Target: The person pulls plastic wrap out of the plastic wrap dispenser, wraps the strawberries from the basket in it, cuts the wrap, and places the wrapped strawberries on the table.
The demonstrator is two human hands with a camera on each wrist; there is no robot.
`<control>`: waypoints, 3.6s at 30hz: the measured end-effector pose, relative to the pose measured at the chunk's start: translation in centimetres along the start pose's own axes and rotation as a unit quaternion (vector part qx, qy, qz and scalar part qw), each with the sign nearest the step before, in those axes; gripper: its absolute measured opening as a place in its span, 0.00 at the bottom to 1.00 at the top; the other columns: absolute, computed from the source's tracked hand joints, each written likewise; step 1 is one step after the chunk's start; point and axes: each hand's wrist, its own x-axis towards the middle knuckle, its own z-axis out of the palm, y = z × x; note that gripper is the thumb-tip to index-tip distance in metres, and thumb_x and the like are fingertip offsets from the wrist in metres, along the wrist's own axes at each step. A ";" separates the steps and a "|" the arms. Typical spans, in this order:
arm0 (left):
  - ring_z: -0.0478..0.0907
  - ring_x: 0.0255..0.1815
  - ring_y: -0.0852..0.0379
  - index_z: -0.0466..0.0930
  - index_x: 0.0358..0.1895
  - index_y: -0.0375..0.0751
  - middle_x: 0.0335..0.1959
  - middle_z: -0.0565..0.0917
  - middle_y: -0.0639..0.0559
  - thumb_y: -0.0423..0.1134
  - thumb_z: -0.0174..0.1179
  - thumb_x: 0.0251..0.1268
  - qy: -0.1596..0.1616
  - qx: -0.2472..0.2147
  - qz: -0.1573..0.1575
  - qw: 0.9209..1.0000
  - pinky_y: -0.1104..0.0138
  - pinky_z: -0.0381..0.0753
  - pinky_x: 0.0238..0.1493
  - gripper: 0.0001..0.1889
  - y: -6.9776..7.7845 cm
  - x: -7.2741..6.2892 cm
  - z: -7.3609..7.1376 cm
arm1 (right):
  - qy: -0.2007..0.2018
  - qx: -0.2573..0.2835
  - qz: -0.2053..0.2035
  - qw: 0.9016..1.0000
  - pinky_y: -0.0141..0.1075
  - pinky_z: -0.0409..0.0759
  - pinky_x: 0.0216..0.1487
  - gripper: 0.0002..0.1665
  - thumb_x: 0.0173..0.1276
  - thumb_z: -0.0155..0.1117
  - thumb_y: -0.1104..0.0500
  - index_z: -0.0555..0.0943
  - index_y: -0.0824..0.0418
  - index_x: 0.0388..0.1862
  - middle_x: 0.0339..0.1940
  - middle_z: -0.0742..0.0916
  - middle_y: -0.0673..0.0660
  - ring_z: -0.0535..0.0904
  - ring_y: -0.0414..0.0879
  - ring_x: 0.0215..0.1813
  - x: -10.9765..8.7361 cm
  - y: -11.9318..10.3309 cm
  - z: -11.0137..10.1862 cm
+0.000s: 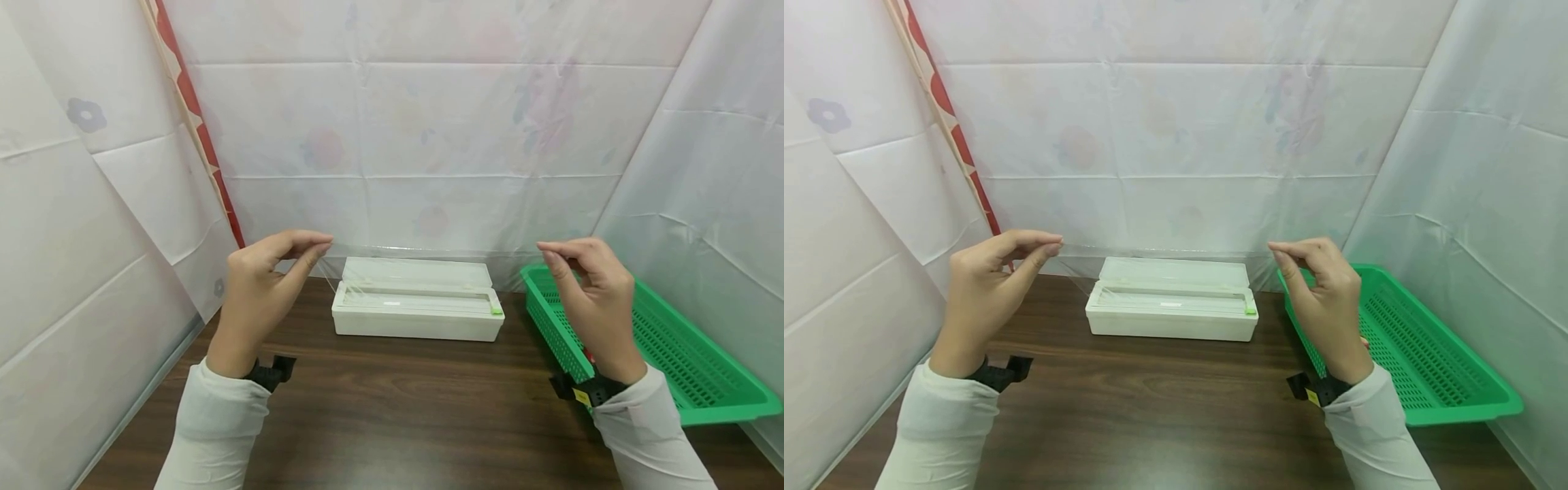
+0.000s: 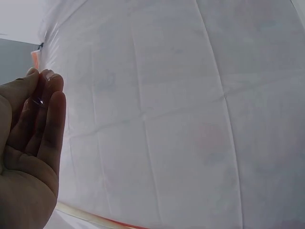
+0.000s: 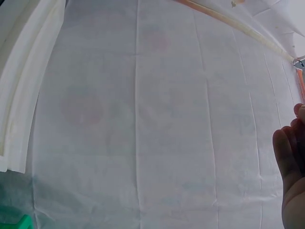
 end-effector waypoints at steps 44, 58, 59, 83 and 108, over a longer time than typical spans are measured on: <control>0.85 0.34 0.60 0.90 0.40 0.39 0.36 0.89 0.53 0.26 0.72 0.57 0.013 0.015 0.026 0.999 0.79 0.78 0.39 0.09 1.4 0.3 -1.1 | 0.022 0.019 -0.013 1.000 0.26 0.74 0.42 0.08 0.70 0.64 0.71 0.87 0.73 0.44 0.37 0.84 0.62 0.76 0.41 0.40 -0.6 1.3 -0.9; 0.85 0.34 0.60 0.90 0.40 0.39 0.36 0.89 0.53 0.25 0.72 0.56 0.015 0.016 0.023 1.000 0.80 0.78 0.39 0.10 1.7 0.4 -1.4 | 0.033 0.003 -0.011 0.999 0.24 0.71 0.39 0.11 0.73 0.63 0.67 0.85 0.77 0.41 0.36 0.83 0.57 0.75 0.36 0.39 0.4 -1.8 -0.8; 0.85 0.34 0.60 0.91 0.40 0.39 0.36 0.89 0.53 0.25 0.72 0.56 0.015 0.017 0.023 1.000 0.80 0.78 0.39 0.09 1.7 0.4 -1.4 | 0.034 0.003 -0.011 0.999 0.24 0.71 0.39 0.11 0.73 0.63 0.67 0.85 0.77 0.41 0.36 0.83 0.57 0.75 0.36 0.39 0.4 -1.9 -0.8; 0.85 0.36 0.59 0.90 0.41 0.38 0.37 0.89 0.52 0.25 0.72 0.56 0.013 0.020 0.028 0.999 0.76 0.78 0.45 0.10 2.3 1.0 -1.9 | 0.037 0.046 -0.023 0.998 0.26 0.73 0.40 0.07 0.69 0.65 0.71 0.86 0.76 0.41 0.35 0.83 0.61 0.73 0.41 0.37 0.3 0.0 -1.1; 0.85 0.37 0.63 0.88 0.42 0.35 0.37 0.89 0.50 0.26 0.71 0.53 -0.063 -0.082 0.051 0.993 0.76 0.82 0.39 0.12 2.7 0.3 -3.3 | -0.057 0.005 -0.047 0.997 0.25 0.75 0.48 0.12 0.73 0.65 0.62 0.86 0.72 0.44 0.40 0.85 0.60 0.79 0.40 0.47 -0.1 -0.5 -3.5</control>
